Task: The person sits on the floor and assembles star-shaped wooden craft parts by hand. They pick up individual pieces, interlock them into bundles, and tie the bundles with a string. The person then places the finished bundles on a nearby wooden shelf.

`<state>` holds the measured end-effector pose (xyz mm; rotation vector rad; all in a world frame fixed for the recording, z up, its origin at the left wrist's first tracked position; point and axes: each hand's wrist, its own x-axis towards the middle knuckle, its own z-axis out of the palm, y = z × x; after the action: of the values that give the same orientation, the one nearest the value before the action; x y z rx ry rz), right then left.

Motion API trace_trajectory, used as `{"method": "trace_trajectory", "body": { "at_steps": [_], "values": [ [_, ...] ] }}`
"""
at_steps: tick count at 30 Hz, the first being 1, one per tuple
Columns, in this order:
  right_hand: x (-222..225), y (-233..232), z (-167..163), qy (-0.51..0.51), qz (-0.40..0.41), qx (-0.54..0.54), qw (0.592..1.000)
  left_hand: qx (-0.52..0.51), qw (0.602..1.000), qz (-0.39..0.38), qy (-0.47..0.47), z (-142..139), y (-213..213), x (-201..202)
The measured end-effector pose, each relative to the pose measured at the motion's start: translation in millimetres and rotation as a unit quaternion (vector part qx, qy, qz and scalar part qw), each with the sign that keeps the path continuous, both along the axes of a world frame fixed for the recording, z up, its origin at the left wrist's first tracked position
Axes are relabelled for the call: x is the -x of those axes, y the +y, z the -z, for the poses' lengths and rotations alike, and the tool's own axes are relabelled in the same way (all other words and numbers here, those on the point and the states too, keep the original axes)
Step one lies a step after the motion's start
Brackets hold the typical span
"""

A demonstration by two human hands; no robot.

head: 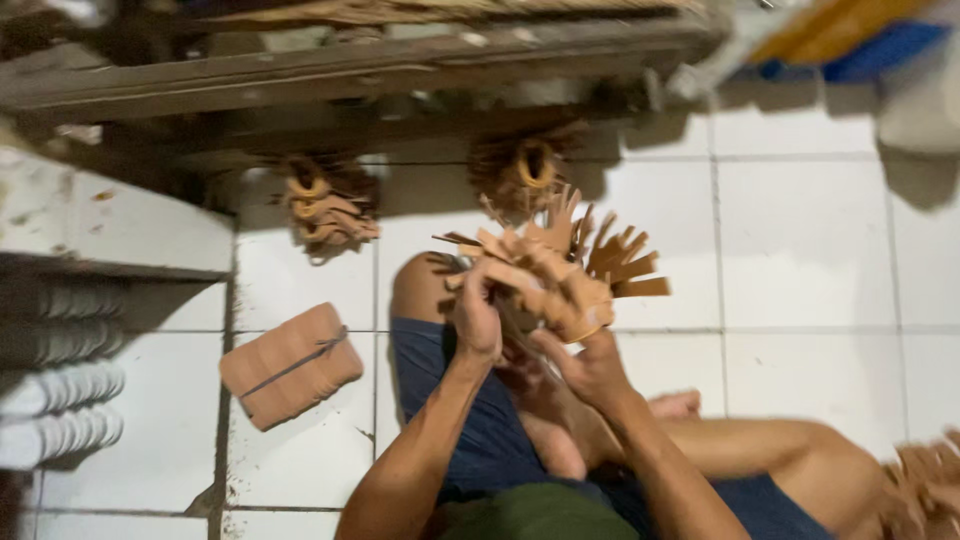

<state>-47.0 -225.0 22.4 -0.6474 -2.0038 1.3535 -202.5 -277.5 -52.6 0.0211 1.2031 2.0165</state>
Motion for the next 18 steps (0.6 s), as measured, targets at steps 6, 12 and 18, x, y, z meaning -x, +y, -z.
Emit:
{"method": "trace_trajectory", "body": {
  "at_steps": [6, 12, 18],
  "values": [
    [125.6, 14.2, 14.9, -0.090, -0.172, -0.370, 0.909, -0.114, 0.953, -0.115, -0.258, 14.1, 31.0, 92.5],
    [195.8, 78.2, 41.0, -0.323, -0.306, -0.274, 0.852, -0.145, 0.922, -0.121, -0.338, 18.0, 81.2, 149.1],
    [211.7, 100.4, 37.8, -0.181, -0.342, -0.274, 0.881, -0.116, 0.906, -0.209, -0.348, 32.3, 74.5, 138.2]
  ]
}}
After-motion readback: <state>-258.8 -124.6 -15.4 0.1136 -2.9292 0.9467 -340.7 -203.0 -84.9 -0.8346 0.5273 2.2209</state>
